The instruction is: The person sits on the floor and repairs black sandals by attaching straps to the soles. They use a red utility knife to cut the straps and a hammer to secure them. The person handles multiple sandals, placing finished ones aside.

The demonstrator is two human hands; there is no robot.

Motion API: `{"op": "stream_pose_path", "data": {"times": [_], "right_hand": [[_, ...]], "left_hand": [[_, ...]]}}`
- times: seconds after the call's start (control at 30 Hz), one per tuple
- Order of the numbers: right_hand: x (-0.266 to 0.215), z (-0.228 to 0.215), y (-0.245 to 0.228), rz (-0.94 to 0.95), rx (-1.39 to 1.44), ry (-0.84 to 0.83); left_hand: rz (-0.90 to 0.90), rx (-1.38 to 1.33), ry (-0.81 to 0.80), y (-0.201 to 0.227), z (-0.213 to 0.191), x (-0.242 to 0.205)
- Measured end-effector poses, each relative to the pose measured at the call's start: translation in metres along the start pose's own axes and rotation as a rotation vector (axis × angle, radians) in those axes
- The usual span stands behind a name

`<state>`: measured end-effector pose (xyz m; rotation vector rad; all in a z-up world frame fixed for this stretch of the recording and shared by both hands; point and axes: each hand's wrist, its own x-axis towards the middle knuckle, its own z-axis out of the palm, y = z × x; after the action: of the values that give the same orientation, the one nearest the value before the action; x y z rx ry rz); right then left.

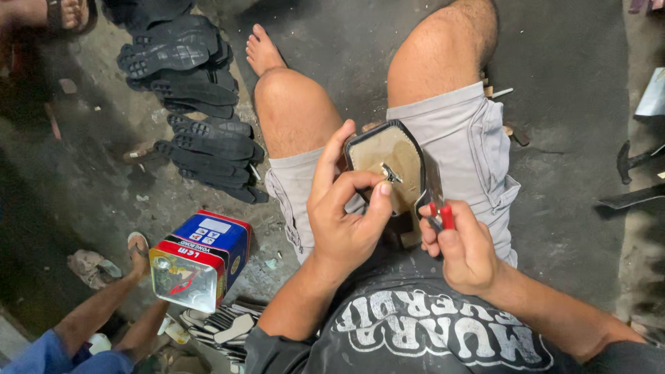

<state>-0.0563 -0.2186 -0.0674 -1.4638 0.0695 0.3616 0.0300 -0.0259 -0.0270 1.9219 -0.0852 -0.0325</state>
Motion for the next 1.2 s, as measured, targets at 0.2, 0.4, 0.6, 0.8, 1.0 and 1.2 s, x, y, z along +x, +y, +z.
{"op": "stream_pose_path", "data": {"times": [0.2, 0.4, 0.6, 0.8, 1.0, 1.2], "right_hand": [[-0.007, -0.003, 0.005, 0.129, -0.244, -0.107], [-0.003, 0.003, 0.005, 0.128, -0.181, -0.078], [-0.005, 0.004, -0.001, 0.17, -0.153, -0.102], [0.002, -0.002, -0.002, 0.201, -0.164, -0.14], [0.008, -0.002, -0.004, 0.216, -0.252, -0.157], [0.006, -0.001, -0.001, 0.279, -0.298, -0.144]], "left_hand": [[-0.041, -0.013, -0.003, 0.0, 0.0, -0.001], [-0.035, 0.017, 0.014, 0.003, 0.004, -0.002], [0.008, 0.032, 0.026, 0.003, 0.008, -0.005], [-0.028, -0.014, 0.011, 0.002, 0.004, -0.005], [-0.049, -0.087, 0.017, 0.001, 0.003, -0.004], [-0.036, -0.092, 0.018, -0.009, 0.002, -0.009]]}}
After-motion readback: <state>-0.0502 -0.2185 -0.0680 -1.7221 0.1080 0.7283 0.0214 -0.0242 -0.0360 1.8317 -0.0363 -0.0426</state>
